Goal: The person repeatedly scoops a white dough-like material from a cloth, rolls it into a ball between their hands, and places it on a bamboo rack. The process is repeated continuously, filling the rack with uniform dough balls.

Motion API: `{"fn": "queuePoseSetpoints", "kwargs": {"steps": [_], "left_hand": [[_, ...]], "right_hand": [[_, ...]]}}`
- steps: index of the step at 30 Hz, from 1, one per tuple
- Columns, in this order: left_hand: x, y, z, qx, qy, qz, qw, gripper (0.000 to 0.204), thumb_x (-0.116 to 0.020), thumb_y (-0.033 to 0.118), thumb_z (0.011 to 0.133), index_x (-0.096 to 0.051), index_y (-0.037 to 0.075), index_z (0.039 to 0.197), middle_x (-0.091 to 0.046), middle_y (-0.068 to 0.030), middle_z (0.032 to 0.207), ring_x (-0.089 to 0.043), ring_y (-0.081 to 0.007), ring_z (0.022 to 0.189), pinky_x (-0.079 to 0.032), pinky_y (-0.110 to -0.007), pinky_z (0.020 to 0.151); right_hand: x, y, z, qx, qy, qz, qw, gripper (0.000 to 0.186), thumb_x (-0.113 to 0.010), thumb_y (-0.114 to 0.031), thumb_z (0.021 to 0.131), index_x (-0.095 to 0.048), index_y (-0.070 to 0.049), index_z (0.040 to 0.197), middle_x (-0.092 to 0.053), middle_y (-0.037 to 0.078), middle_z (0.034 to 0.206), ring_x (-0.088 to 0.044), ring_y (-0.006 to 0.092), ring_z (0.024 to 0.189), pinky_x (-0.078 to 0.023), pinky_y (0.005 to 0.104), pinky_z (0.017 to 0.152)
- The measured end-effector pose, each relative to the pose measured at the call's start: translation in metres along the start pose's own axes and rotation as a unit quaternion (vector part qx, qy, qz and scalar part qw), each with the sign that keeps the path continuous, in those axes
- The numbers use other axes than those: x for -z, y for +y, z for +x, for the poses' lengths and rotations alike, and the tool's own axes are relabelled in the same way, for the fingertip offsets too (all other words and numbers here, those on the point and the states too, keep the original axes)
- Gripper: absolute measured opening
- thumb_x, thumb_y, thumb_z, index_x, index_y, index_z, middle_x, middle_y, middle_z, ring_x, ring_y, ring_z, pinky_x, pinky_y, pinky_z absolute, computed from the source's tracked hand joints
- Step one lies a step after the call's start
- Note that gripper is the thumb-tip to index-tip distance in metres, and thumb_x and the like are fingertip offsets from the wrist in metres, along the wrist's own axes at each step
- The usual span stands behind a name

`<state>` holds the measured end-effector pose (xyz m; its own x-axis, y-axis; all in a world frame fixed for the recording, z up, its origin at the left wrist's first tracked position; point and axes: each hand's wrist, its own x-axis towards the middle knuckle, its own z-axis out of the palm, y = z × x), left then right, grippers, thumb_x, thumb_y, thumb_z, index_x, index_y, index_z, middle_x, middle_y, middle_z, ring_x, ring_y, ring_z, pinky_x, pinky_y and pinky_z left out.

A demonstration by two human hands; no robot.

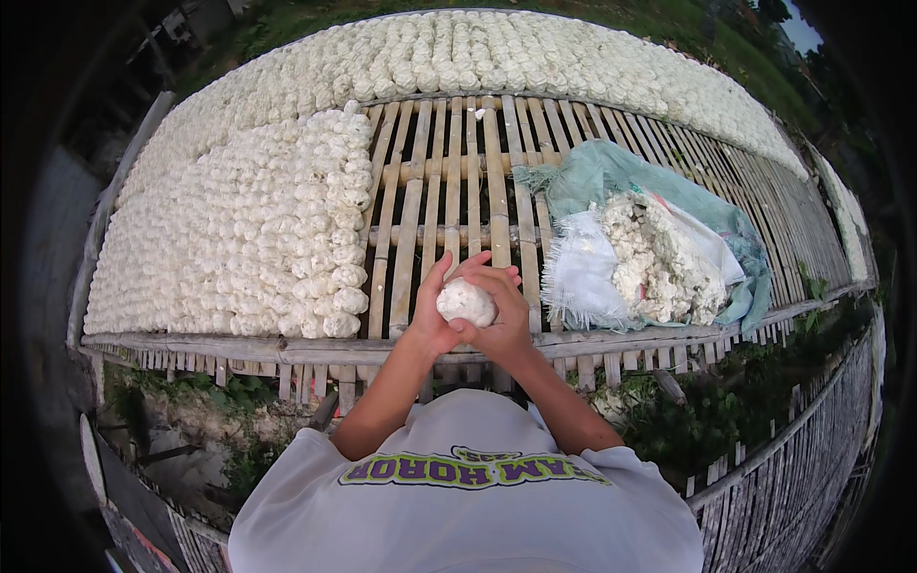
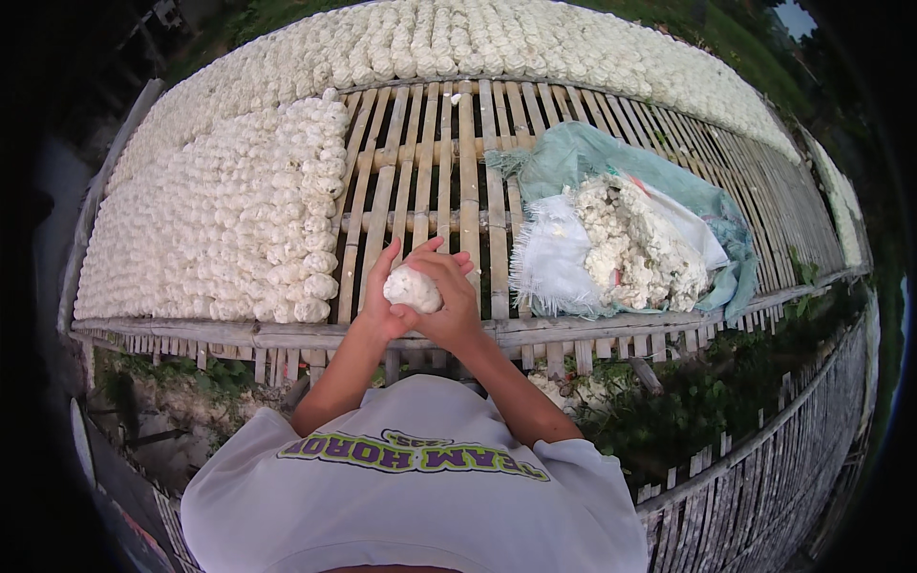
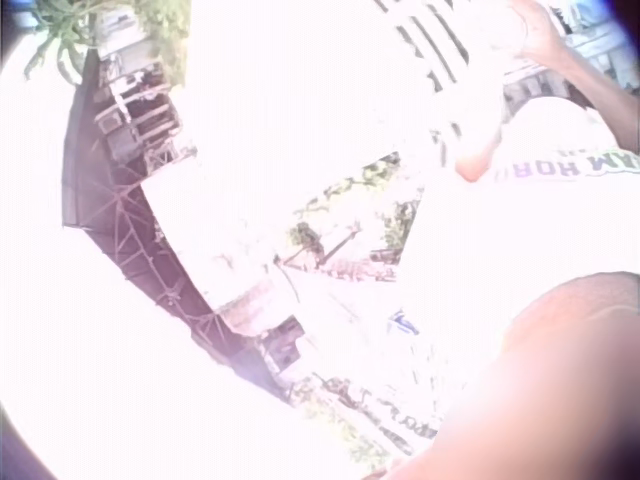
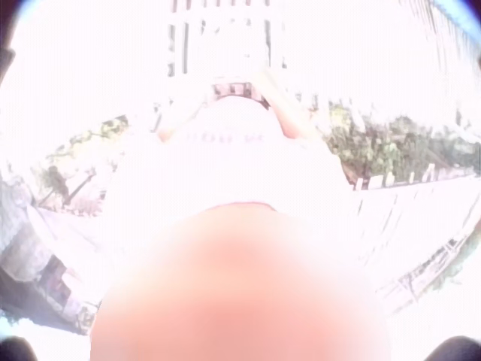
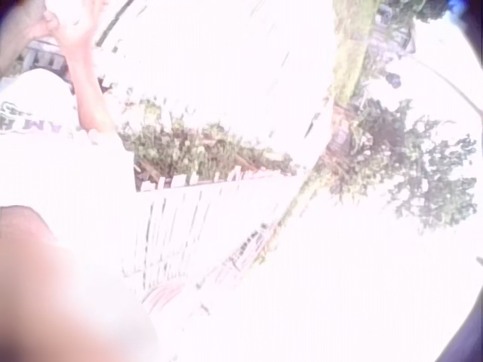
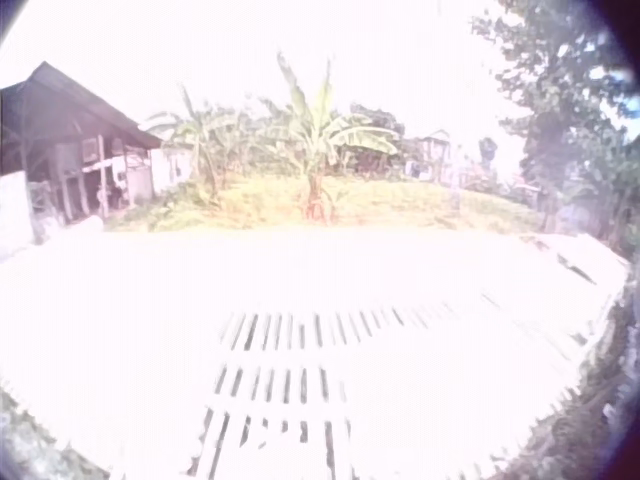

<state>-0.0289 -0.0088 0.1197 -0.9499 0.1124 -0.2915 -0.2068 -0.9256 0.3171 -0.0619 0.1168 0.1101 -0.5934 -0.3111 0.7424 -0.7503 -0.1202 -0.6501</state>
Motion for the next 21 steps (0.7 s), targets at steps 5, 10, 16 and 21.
{"fn": "queuePoseSetpoints", "kwargs": {"steps": [5, 10, 16, 21], "left_hand": [[-0.005, -0.003, 0.001, -0.089, 0.097, -0.054, 0.990, 0.071, -0.043, 0.064, 0.103, -0.055, 0.004, 0.138, -0.059, -0.0272, 0.148, -0.053, -0.0432, 0.142, -0.042, -0.056, 0.120], [-0.006, 0.013, -0.005, -0.008, -0.062, -0.049, 0.997, 0.076, -0.039, 0.064, 0.104, -0.050, 0.004, 0.149, -0.054, -0.0284, 0.151, -0.054, -0.0435, 0.140, -0.044, -0.057, 0.117], [-0.004, 0.019, -0.003, -0.071, 0.074, -0.079, 0.992, 0.074, -0.038, 0.063, 0.105, -0.049, 0.004, 0.148, -0.058, -0.0306, 0.146, -0.056, -0.0446, 0.138, -0.046, -0.055, 0.117], [-0.001, 0.023, -0.011, 0.023, -0.027, 0.010, 0.999, 0.075, -0.041, 0.068, 0.104, -0.061, 0.003, 0.135, -0.062, -0.0273, 0.145, -0.056, -0.0409, 0.140, -0.044, -0.053, 0.119]], "right_hand": [[-0.006, -0.005, 0.001, -0.134, 0.000, 0.002, 0.991, 0.070, -0.096, -0.029, 0.075, -0.065, 0.001, 0.130, -0.070, 0.018, 0.127, -0.068, 0.0274, 0.119, -0.055, 0.0413, 0.097], [-0.017, -0.017, -0.003, -0.072, -0.026, 0.005, 0.997, 0.082, -0.095, -0.032, 0.075, -0.057, -0.001, 0.141, -0.062, 0.021, 0.141, -0.062, 0.0343, 0.129, -0.050, 0.0452, 0.108], [-0.010, -0.009, 0.011, -0.187, -0.083, 0.083, 0.975, 0.074, -0.097, -0.026, 0.072, -0.065, -0.003, 0.134, -0.068, 0.018, 0.131, -0.069, 0.0339, 0.121, -0.050, 0.0452, 0.109], [-0.017, -0.013, 0.014, -0.043, -0.084, -0.045, 0.995, 0.078, -0.099, -0.033, 0.067, -0.067, -0.002, 0.130, -0.068, 0.018, 0.126, -0.067, 0.0371, 0.119, -0.054, 0.0476, 0.103]]}}
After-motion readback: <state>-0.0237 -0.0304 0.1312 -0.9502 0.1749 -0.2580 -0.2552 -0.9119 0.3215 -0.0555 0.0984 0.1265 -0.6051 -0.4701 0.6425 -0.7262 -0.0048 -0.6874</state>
